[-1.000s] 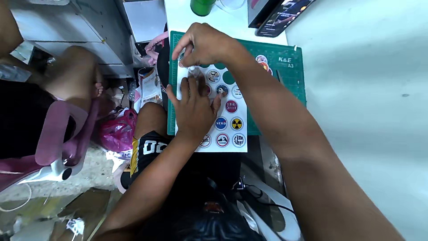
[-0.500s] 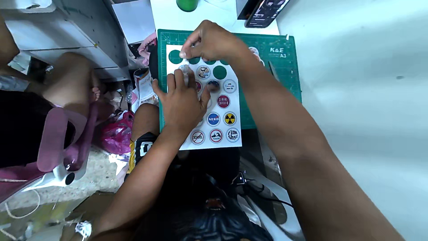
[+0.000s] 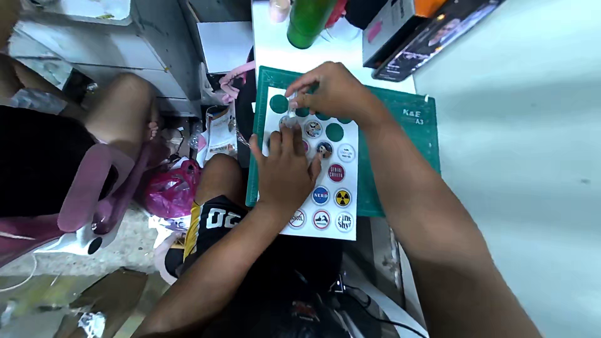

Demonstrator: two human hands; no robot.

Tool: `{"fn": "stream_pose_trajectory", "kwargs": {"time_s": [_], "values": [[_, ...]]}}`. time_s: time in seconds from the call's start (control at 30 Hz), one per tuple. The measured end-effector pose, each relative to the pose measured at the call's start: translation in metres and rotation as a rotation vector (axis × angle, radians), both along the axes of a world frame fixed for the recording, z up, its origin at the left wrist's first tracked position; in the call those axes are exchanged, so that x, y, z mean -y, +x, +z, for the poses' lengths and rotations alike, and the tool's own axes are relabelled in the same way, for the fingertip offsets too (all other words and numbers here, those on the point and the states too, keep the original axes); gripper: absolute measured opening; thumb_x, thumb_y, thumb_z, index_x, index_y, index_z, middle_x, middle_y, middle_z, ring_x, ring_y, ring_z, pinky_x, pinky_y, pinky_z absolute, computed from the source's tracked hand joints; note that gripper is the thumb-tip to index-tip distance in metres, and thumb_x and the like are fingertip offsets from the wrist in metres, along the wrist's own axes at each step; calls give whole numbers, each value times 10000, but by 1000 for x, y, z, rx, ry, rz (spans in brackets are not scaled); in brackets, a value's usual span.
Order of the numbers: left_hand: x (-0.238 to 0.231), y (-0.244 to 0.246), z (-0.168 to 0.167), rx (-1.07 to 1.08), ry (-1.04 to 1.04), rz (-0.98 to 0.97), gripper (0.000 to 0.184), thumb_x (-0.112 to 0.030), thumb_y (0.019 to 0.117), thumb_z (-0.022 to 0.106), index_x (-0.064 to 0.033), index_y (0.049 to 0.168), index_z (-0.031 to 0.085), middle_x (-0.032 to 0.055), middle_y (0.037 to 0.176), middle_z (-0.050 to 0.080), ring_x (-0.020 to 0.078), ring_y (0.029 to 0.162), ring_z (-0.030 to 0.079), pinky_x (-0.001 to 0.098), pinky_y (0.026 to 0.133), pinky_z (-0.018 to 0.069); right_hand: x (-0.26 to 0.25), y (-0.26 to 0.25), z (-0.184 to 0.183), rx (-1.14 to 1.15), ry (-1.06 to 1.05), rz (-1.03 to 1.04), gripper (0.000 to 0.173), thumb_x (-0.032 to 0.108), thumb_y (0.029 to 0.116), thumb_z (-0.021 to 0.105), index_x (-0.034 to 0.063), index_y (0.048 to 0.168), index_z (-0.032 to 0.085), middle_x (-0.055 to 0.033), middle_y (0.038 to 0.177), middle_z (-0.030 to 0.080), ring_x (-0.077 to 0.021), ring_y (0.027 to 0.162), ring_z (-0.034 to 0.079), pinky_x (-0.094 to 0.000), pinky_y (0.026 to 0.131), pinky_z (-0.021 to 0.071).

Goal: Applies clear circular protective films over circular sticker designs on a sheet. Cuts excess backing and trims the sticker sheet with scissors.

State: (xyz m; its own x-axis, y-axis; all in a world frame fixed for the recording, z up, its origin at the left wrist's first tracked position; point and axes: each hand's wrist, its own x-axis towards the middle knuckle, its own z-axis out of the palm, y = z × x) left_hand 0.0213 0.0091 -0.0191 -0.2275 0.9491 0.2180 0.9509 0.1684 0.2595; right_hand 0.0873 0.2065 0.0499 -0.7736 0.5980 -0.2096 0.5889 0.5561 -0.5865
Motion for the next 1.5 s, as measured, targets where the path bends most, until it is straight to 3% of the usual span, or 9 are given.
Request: {"fn": "stream_pose_trajectory", "kwargs": {"time_s": [0.1,0.2,0.4,0.6,0.93,1.03,1.13,1.27,1.5], "values": [[2,2,-3,37,42,2,678,-582,1028,362,-114,1478,556,139,1482,539,368,1345,498,721,1148,201,0,-10,5,56,87,118,233,347,972,721,228,1167,764,23,976,741,-133,755,697,-439,733,611],[2,0,-2,72,24,0,659,-582,1043,338,-124,1453,578,124,1474,543,344,1350,505,714,1163,197,3,-22,11,120,113,164,232,342,957,744,265,1175,766,37,980,737,-138,717,658,-461,695,576],[3,-1,-4,121,25,-16,633,-557,1067,317,-123,1424,608,105,1488,538,326,1387,481,722,1170,170,10,-37,14,118,55,236,251,267,936,770,268,1187,765,49,1000,743,-78,649,657,-350,626,601],[4,-2,-2,145,9,-33,624,-545,1072,319,-128,1451,587,73,1482,536,296,1398,464,697,1180,172,24,-50,20,147,-15,236,483,174,913,757,295,1371,668,27,1067,760,-90,712,716,-332,659,637],[3,-5,0,140,12,-27,606,-554,1061,355,-137,1407,626,69,1465,549,292,1363,492,696,1169,190,23,-58,21,223,-32,130,365,164,924,769,281,1268,728,29,999,762,-104,669,691,-354,622,606],[4,-5,0,124,-8,-32,631,-552,1060,331,-143,1487,551,91,1492,525,309,1374,480,705,1169,173,20,-54,15,156,-112,62,352,149,900,789,248,1234,743,0,946,756,-120,636,672,-338,588,590],[4,-7,2,119,-43,-42,656,-564,1056,313,-139,1511,520,113,1501,519,319,1384,479,718,1167,164,18,-47,8,85,-158,37,364,153,897,782,219,1252,739,-31,1008,742,-145,730,691,-359,639,598],[3,-6,4,105,-65,-42,683,-579,1050,280,-136,1509,524,128,1499,521,334,1379,480,723,1166,157,19,-42,3,23,-169,4,382,149,900,789,204,1274,730,-27,1113,690,-126,716,642,-326,614,569],[5,-7,2,70,-25,-43,651,-558,1045,306,-133,1451,584,130,1491,519,350,1371,474,716,1150,183,24,-36,-1,4,-156,-69,373,148,921,752,192,1288,706,-37,1102,682,-136,727,656,-340,629,590]]}}
